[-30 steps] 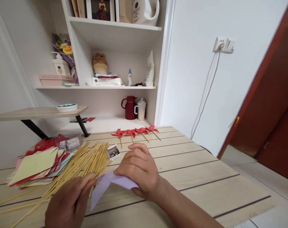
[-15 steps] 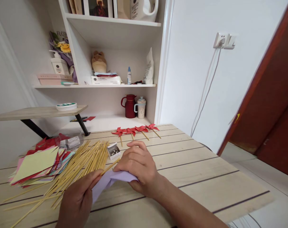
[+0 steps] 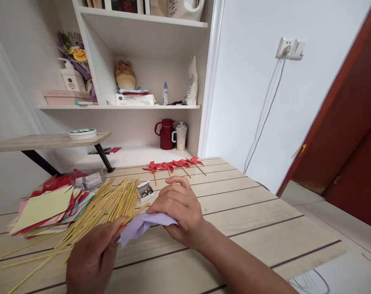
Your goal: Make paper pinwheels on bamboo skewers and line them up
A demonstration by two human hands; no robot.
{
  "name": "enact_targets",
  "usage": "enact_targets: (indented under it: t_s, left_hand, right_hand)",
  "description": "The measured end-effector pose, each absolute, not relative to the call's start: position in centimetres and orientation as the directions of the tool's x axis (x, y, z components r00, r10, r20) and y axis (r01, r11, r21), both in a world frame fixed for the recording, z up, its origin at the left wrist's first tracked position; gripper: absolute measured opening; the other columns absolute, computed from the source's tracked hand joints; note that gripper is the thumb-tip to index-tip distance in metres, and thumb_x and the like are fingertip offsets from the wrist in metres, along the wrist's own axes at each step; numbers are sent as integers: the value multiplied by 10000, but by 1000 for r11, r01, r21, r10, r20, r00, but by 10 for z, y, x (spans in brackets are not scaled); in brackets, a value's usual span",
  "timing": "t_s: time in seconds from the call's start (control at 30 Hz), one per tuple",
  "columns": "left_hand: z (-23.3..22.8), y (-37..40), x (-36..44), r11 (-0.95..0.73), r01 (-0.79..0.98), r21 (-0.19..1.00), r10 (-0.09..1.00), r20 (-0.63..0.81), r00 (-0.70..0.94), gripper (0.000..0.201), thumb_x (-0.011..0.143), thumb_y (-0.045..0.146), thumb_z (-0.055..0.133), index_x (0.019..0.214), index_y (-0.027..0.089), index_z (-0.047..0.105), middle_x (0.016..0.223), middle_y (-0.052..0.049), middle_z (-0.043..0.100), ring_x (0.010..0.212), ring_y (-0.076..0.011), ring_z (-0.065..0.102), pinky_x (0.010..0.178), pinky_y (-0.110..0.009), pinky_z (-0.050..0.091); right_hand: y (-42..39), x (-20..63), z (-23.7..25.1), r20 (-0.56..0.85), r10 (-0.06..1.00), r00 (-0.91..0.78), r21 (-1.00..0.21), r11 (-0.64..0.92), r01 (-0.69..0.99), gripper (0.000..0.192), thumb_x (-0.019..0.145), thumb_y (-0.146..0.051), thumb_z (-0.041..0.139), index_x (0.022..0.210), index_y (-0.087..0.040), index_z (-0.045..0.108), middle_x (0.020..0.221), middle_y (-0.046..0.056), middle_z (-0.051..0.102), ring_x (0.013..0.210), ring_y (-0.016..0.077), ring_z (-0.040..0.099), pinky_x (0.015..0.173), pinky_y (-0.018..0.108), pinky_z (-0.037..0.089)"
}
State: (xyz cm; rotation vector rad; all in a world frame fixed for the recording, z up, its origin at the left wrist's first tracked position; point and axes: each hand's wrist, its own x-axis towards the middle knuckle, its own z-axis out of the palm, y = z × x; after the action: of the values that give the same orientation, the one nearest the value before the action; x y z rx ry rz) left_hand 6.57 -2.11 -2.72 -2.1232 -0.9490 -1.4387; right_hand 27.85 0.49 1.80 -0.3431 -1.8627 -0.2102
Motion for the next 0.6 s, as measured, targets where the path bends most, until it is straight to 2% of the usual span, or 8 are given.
enact_targets:
  t_s: [0.33, 0.6]
  left_hand:
    - [-25, -21, 66, -672, 739, -49, 229, 935, 270, 163, 963, 160, 508, 1061, 149, 638, 706, -2, 684, 605, -112, 636, 580, -237, 459]
    - [-23, -24, 65, -670, 737, -86, 212, 929, 302, 183, 981, 173, 482, 1062, 136, 642, 646, 10, 640, 572, -102, 599, 543, -240, 421]
  right_hand:
    - [4, 277, 18, 944, 116, -309, -9, 944, 329, 133, 911, -150, 539, 886, -195, 663, 713, 11, 695, 674, 153, 627, 903, 431, 475]
    - [6, 279, 17, 946, 136, -295, -32, 943, 331, 126, 896, -141, 558, 895, -212, 662, 710, 12, 695, 668, 158, 631, 891, 432, 479]
